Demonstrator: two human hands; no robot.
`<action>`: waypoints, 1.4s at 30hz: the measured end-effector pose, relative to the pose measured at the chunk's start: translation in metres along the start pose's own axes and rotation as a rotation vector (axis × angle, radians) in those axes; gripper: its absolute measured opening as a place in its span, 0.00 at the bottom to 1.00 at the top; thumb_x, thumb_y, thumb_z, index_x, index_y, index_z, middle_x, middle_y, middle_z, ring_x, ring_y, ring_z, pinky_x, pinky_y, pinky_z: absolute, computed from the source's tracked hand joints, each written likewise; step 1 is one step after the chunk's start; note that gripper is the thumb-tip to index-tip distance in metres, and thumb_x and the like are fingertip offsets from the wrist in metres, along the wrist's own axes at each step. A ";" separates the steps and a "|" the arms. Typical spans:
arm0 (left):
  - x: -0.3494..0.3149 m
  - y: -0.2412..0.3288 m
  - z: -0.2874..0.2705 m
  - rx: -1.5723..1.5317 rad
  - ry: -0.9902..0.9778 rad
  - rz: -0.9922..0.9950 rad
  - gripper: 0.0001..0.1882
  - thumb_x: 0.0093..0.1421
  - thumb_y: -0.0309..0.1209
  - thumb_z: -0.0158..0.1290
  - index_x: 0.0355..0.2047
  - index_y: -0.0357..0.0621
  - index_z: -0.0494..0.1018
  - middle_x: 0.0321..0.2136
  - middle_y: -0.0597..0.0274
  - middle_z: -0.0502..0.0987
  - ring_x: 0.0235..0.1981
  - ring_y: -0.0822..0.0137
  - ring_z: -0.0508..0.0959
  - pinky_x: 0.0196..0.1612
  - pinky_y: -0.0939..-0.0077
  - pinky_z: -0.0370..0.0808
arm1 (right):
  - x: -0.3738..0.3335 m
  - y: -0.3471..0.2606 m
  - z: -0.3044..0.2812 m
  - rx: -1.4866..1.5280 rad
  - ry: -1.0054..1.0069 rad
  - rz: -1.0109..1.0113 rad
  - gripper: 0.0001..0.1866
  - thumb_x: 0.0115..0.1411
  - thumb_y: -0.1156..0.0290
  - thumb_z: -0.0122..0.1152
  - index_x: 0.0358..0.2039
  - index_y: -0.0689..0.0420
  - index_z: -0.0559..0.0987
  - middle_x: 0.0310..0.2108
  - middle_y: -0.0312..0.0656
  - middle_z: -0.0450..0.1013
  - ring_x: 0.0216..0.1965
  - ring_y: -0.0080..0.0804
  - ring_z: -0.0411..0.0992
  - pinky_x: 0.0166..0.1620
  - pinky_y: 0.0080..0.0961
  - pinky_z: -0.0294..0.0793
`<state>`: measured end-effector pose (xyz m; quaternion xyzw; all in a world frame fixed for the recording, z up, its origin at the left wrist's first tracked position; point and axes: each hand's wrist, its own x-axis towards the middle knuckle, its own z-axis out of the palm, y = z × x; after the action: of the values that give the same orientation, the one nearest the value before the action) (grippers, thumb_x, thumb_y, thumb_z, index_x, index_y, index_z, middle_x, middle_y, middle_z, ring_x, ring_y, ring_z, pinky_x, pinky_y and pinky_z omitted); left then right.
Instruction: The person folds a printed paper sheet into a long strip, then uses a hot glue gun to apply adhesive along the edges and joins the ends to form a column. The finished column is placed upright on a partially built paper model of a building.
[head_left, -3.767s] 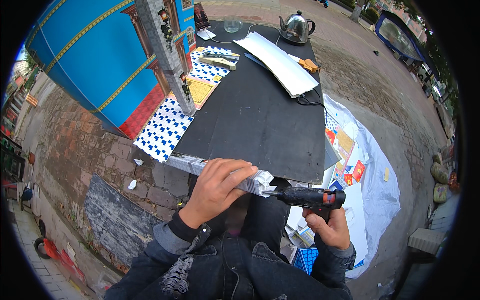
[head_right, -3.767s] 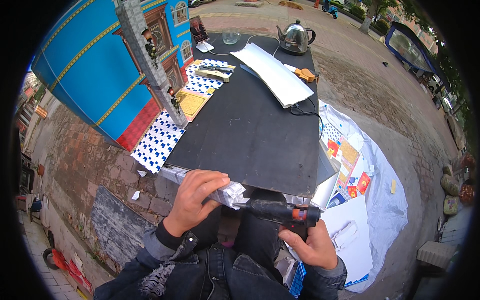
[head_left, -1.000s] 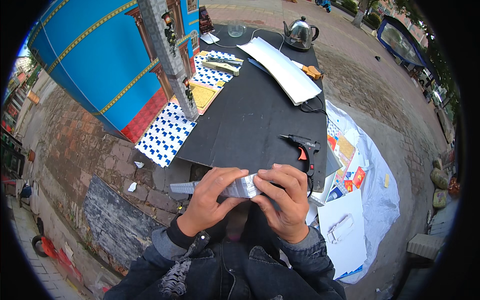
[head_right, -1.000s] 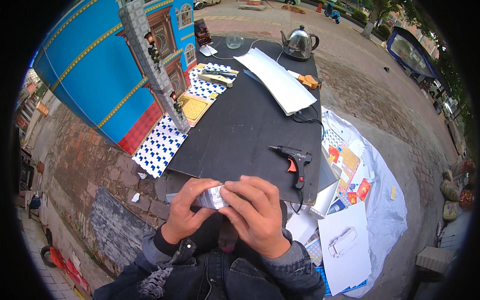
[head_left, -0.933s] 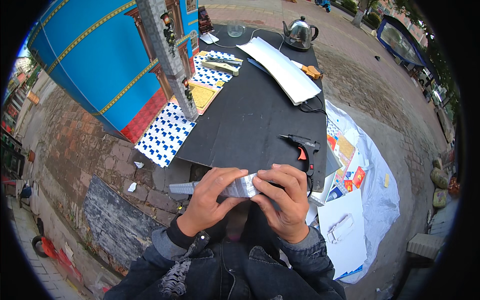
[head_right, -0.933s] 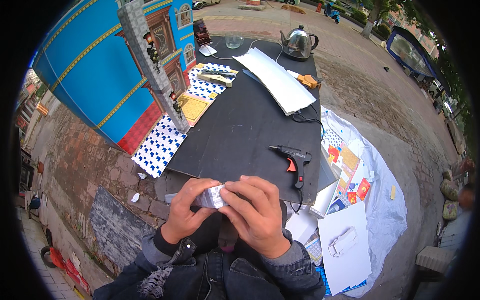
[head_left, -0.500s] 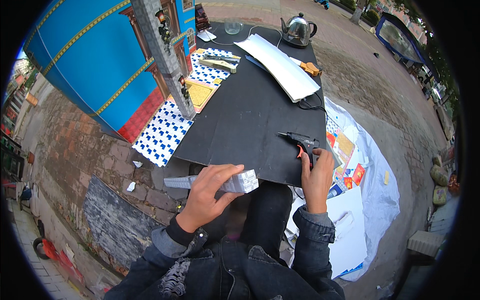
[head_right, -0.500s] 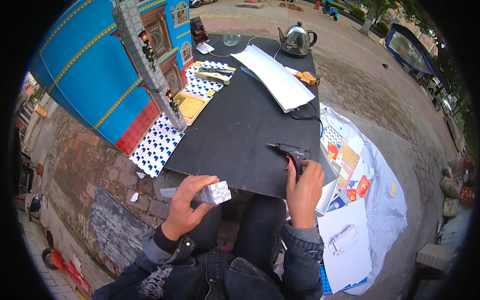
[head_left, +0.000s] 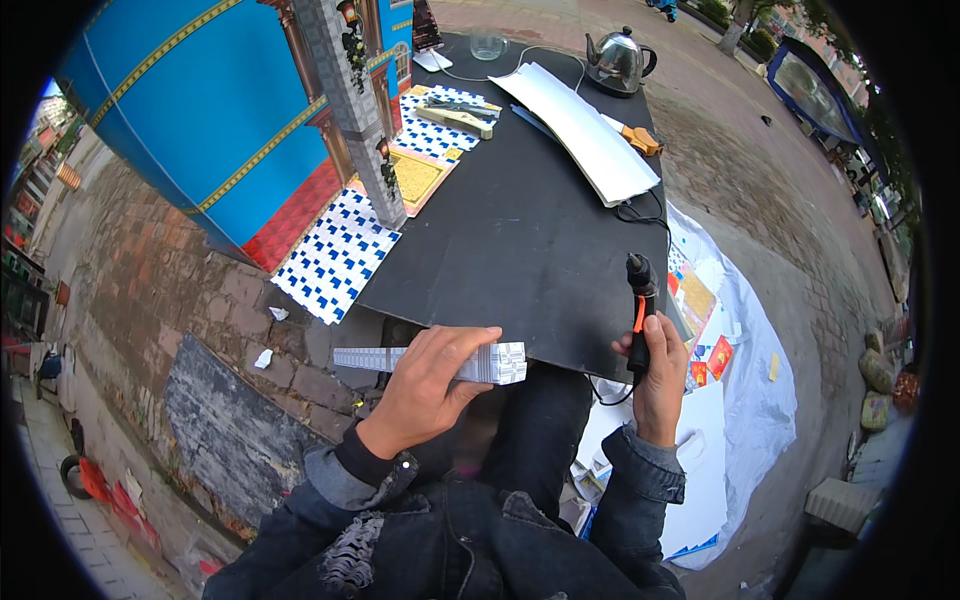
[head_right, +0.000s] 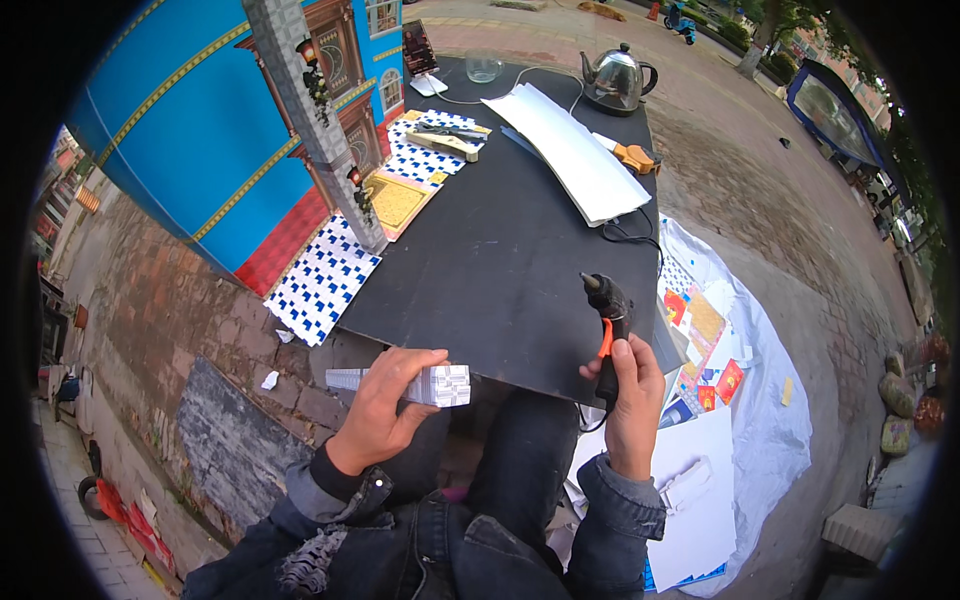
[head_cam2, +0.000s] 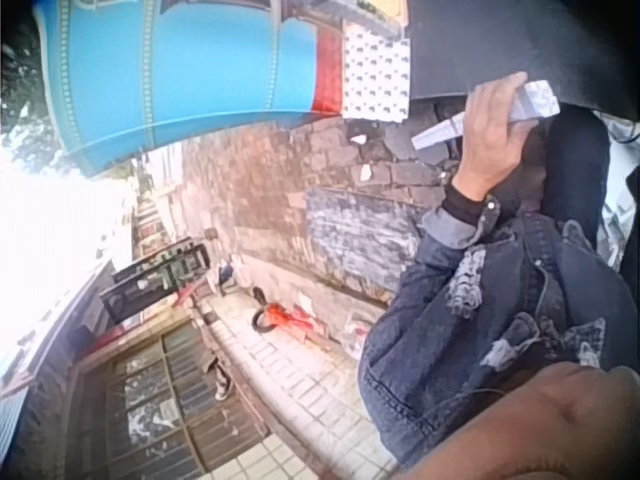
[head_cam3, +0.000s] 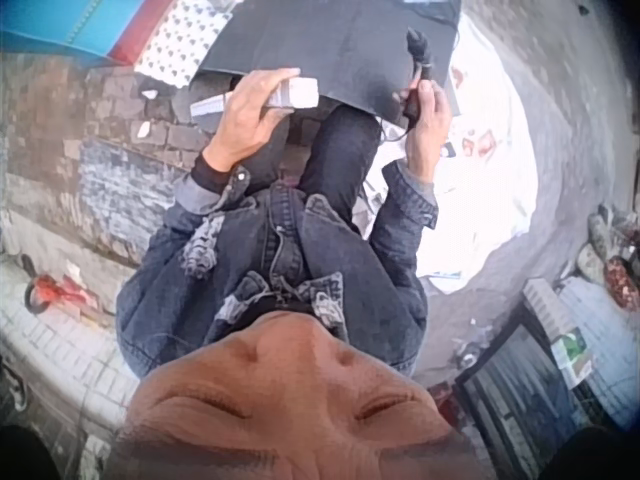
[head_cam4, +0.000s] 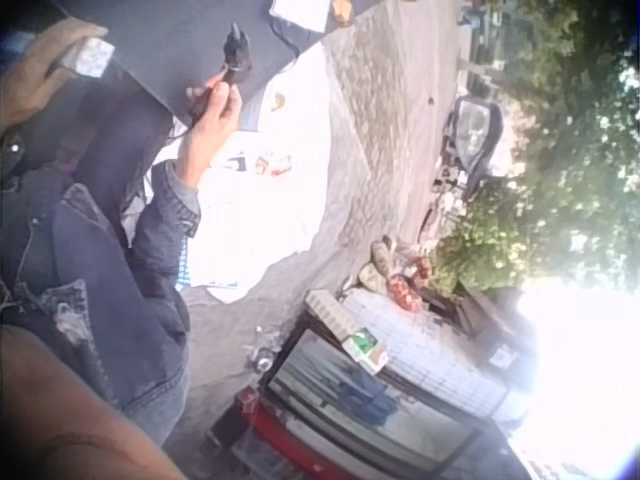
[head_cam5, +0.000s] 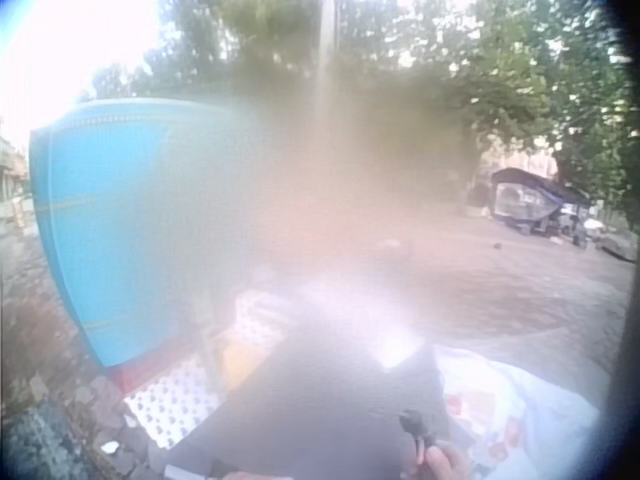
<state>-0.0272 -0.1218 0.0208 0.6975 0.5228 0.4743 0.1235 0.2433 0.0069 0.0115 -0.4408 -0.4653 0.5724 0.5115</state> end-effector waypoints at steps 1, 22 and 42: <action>0.000 -0.001 0.000 0.003 0.003 0.016 0.28 0.60 0.29 0.64 0.60 0.40 0.72 0.49 0.51 0.80 0.49 0.48 0.78 0.54 0.57 0.73 | -0.009 -0.011 0.000 0.124 -0.113 0.076 0.22 0.71 0.59 0.61 0.52 0.67 0.75 0.31 0.38 0.74 0.32 0.26 0.75 0.38 0.26 0.77; 0.000 -0.003 0.000 0.072 0.020 0.094 0.30 0.57 0.28 0.66 0.61 0.47 0.73 0.52 0.57 0.78 0.50 0.52 0.77 0.54 0.57 0.72 | -0.096 -0.034 0.011 -0.310 -0.327 -0.094 0.14 0.70 0.64 0.63 0.45 0.64 0.80 0.29 0.38 0.78 0.26 0.23 0.73 0.31 0.22 0.72; 0.000 -0.003 0.001 -0.019 0.024 0.060 0.28 0.60 0.28 0.64 0.61 0.43 0.73 0.51 0.54 0.77 0.49 0.51 0.77 0.53 0.59 0.71 | -0.100 -0.036 -0.001 -0.319 -0.377 -0.017 0.15 0.68 0.68 0.64 0.50 0.64 0.80 0.36 0.41 0.82 0.35 0.28 0.79 0.41 0.25 0.77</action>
<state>-0.0284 -0.1202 0.0181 0.7059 0.4984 0.4913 0.1095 0.2589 -0.0909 0.0494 -0.3973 -0.6410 0.5593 0.3443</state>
